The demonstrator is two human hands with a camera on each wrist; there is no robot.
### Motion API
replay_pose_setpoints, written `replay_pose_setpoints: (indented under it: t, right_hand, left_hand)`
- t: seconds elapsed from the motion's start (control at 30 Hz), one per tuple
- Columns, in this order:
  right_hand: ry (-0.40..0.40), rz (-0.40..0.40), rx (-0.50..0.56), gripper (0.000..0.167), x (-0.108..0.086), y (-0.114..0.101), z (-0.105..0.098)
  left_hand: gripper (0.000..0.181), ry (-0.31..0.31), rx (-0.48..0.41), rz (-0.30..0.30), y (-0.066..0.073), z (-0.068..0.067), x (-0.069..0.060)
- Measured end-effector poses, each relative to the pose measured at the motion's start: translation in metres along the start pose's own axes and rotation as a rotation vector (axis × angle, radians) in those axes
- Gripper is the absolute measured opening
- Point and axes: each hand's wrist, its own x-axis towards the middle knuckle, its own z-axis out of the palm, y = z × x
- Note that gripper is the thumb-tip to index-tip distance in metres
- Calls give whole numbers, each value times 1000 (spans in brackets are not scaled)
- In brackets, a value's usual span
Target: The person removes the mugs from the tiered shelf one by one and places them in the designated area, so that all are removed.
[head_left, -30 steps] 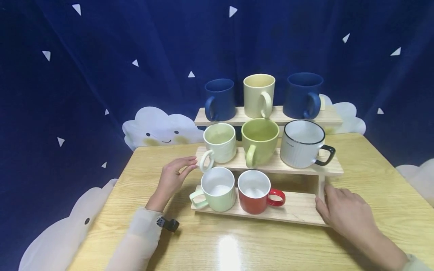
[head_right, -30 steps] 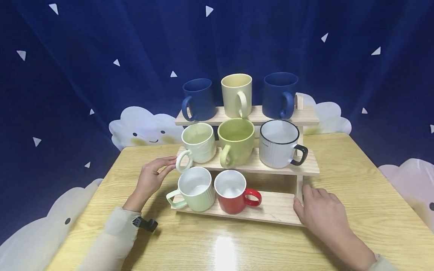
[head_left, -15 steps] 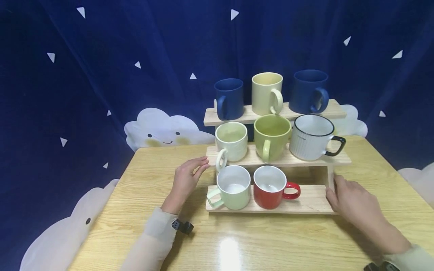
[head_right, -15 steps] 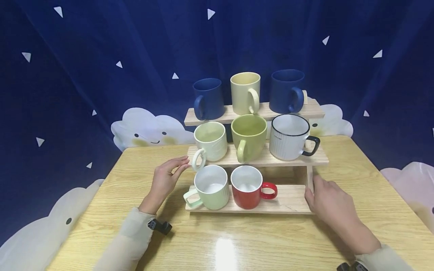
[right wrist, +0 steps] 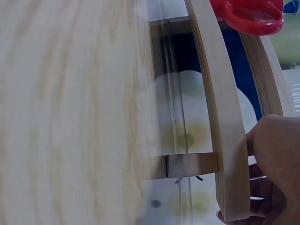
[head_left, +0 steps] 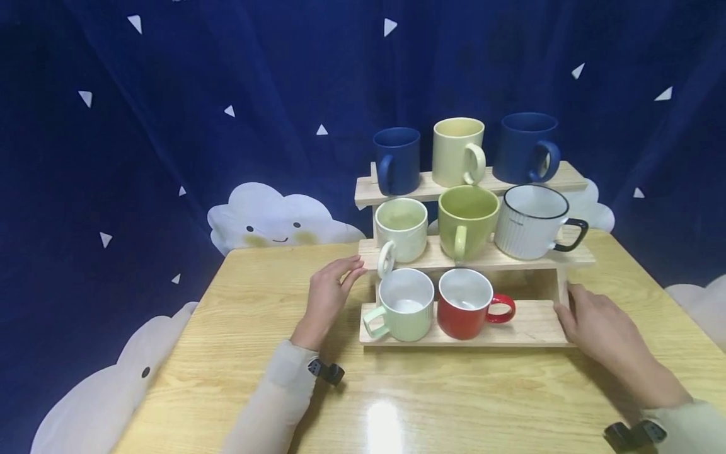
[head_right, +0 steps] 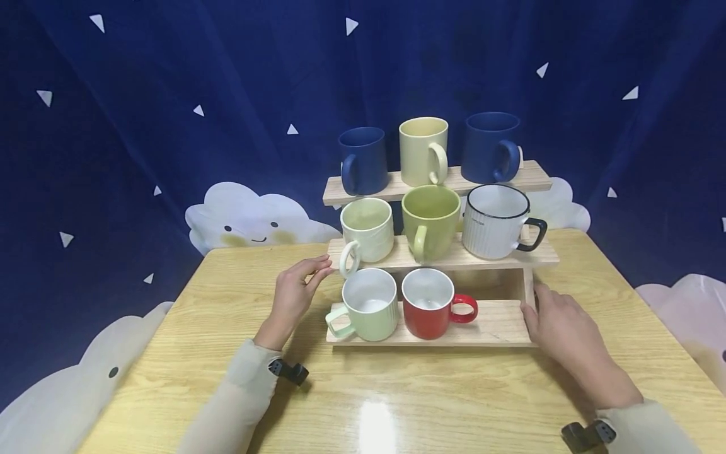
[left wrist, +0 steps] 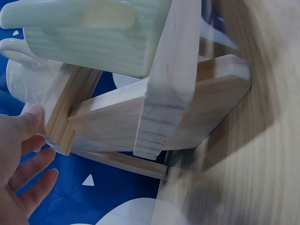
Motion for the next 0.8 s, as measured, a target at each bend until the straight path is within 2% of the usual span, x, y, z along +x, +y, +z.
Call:
replay_pose_setpoints:
  t: [0.23,0.63,0.8]
  right_hand:
    - [-30,47,15,45,-1,-2,0]
    - [-64,89,51,49,-4,0,3]
    - [-51,94,75,52,-4,-3,3]
  left_hand:
    - [18,12,-30,-6,-1,2,-1]
    - [17,19,-65,-26,-2,4,-1]
    - [18,26,-70,-26,-1,2,-3]
